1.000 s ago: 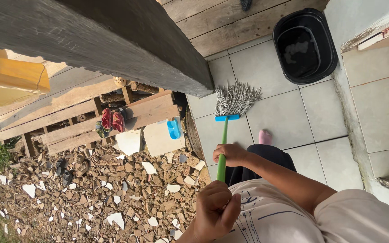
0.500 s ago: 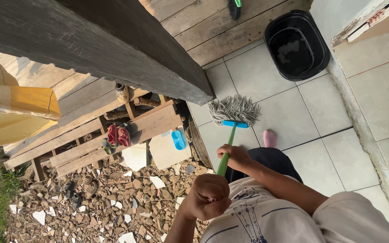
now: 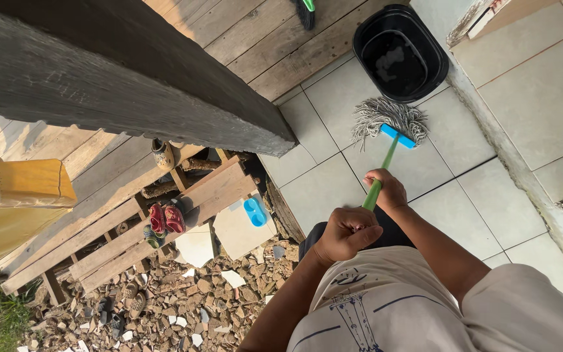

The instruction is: The person mops a tiled floor using a mop, moving the mop head in circular and scrubbing motions across the surface near a doorway.

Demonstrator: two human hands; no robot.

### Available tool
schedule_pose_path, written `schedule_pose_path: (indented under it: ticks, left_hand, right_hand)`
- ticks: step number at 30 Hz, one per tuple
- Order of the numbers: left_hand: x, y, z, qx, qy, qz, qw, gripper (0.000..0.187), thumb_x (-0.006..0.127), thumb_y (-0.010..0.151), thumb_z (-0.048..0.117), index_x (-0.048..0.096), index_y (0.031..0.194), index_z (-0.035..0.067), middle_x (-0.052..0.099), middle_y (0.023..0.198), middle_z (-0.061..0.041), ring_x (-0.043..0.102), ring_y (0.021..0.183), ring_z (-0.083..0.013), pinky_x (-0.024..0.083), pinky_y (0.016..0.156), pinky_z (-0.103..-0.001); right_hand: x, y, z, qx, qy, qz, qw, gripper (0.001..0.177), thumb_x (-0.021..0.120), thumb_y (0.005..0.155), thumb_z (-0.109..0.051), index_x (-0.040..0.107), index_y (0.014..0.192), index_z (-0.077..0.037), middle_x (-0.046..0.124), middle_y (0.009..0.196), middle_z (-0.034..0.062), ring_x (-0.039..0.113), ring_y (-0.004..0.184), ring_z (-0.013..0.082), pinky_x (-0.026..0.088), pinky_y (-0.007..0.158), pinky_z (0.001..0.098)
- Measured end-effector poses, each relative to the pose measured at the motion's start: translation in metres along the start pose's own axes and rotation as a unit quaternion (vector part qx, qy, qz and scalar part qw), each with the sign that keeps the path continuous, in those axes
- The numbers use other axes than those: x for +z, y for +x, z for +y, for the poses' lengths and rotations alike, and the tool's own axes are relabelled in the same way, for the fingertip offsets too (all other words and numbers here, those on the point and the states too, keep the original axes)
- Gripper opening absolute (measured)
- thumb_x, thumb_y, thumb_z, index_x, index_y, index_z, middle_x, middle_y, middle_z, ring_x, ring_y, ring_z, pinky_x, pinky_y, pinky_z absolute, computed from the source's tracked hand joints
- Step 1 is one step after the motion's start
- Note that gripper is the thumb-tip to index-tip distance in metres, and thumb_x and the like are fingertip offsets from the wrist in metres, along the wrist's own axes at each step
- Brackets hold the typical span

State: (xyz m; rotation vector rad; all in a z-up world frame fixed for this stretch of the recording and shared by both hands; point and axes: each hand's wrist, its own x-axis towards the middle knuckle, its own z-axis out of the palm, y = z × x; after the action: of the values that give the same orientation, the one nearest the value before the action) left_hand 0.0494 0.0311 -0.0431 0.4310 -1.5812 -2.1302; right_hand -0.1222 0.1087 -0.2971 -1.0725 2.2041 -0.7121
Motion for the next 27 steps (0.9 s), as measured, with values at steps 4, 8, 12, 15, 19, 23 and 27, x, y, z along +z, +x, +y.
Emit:
schedule_pose_path:
  ticks: [4, 8, 12, 15, 19, 23, 27]
  left_hand:
    - [-0.009, -0.032, 0.01, -0.066, 0.114, 0.04, 0.991, 0.035, 0.07, 0.088, 0.0, 0.046, 0.062, 0.003, 0.042, 0.058, -0.003, 0.038, 0.056, -0.0155, 0.032, 0.054, -0.035]
    - [-0.007, -0.068, 0.056, -0.071, 0.172, 0.04, 0.982, 0.04, 0.071, 0.083, 0.0, 0.045, 0.053, 0.005, 0.044, 0.051, -0.004, 0.041, 0.051, -0.0171, 0.033, 0.051, -0.036]
    - [-0.005, -0.092, 0.105, -0.077, 0.2, 0.007, 0.977, 0.041, 0.073, 0.079, 0.003, 0.042, 0.051, 0.005, 0.039, 0.048, -0.004, 0.039, 0.048, -0.0195, 0.032, 0.052, -0.038]
    - [-0.001, -0.094, 0.118, -0.077, 0.186, -0.009, 0.98, 0.036, 0.073, 0.075, 0.006, 0.045, 0.052, 0.004, 0.039, 0.048, -0.004, 0.042, 0.049, -0.0205, 0.033, 0.052, -0.039]
    - [0.015, -0.078, 0.108, -0.028, 0.101, -0.055, 0.993, 0.037, 0.07, 0.079, 0.006, 0.042, 0.055, 0.004, 0.039, 0.051, -0.005, 0.043, 0.05, -0.0233, 0.034, 0.057, -0.041]
    - [0.037, -0.058, 0.092, 0.006, 0.035, -0.099, 0.994, 0.037, 0.07, 0.082, 0.006, 0.045, 0.055, 0.003, 0.045, 0.053, -0.007, 0.047, 0.052, -0.0261, 0.037, 0.06, -0.042]
    - [0.065, -0.026, 0.054, -0.007, -0.001, -0.095, 0.995, 0.036, 0.07, 0.083, 0.005, 0.046, 0.057, 0.003, 0.048, 0.056, -0.008, 0.048, 0.056, -0.0251, 0.039, 0.063, -0.04]
  right_hand:
    - [0.006, 0.004, -0.001, -0.056, 0.012, -0.148, 0.987, 0.012, 0.072, 0.089, -0.02, 0.073, 0.099, -0.013, 0.07, 0.111, 0.0051, 0.07, 0.099, 0.0291, 0.055, 0.086, 0.0424]
    - [0.029, -0.017, -0.04, -0.132, -0.003, -0.286, 0.949, 0.013, 0.068, 0.089, -0.013, 0.074, 0.1, -0.014, 0.072, 0.109, 0.0031, 0.071, 0.102, 0.0254, 0.057, 0.089, 0.0379]
    - [0.035, -0.046, -0.105, -0.163, 0.099, -0.371, 0.909, 0.027, 0.07, 0.084, -0.012, 0.074, 0.111, -0.015, 0.069, 0.111, 0.0046, 0.07, 0.1, 0.0273, 0.054, 0.09, 0.0391]
    - [0.03, -0.055, -0.136, -0.122, 0.076, -0.429, 0.892, 0.023, 0.076, 0.089, -0.029, 0.072, 0.109, -0.016, 0.067, 0.105, 0.0047, 0.069, 0.102, 0.027, 0.053, 0.091, 0.0397]
    - [0.021, -0.067, -0.117, -0.162, 0.016, -0.381, 0.91, 0.021, 0.067, 0.097, -0.035, 0.072, 0.097, -0.015, 0.068, 0.103, 0.0017, 0.071, 0.096, 0.0269, 0.056, 0.087, 0.0395]
    - [0.001, -0.072, -0.056, -0.354, -0.024, -0.225, 0.907, 0.013, 0.063, 0.09, -0.024, 0.074, 0.096, -0.02, 0.069, 0.098, 0.0002, 0.071, 0.097, 0.0269, 0.057, 0.079, 0.039]
    - [-0.042, -0.06, 0.012, -0.112, -0.065, -0.217, 0.968, 0.031, 0.068, 0.096, -0.041, 0.066, 0.086, -0.012, 0.07, 0.1, 0.0047, 0.071, 0.09, 0.0311, 0.056, 0.078, 0.0446]
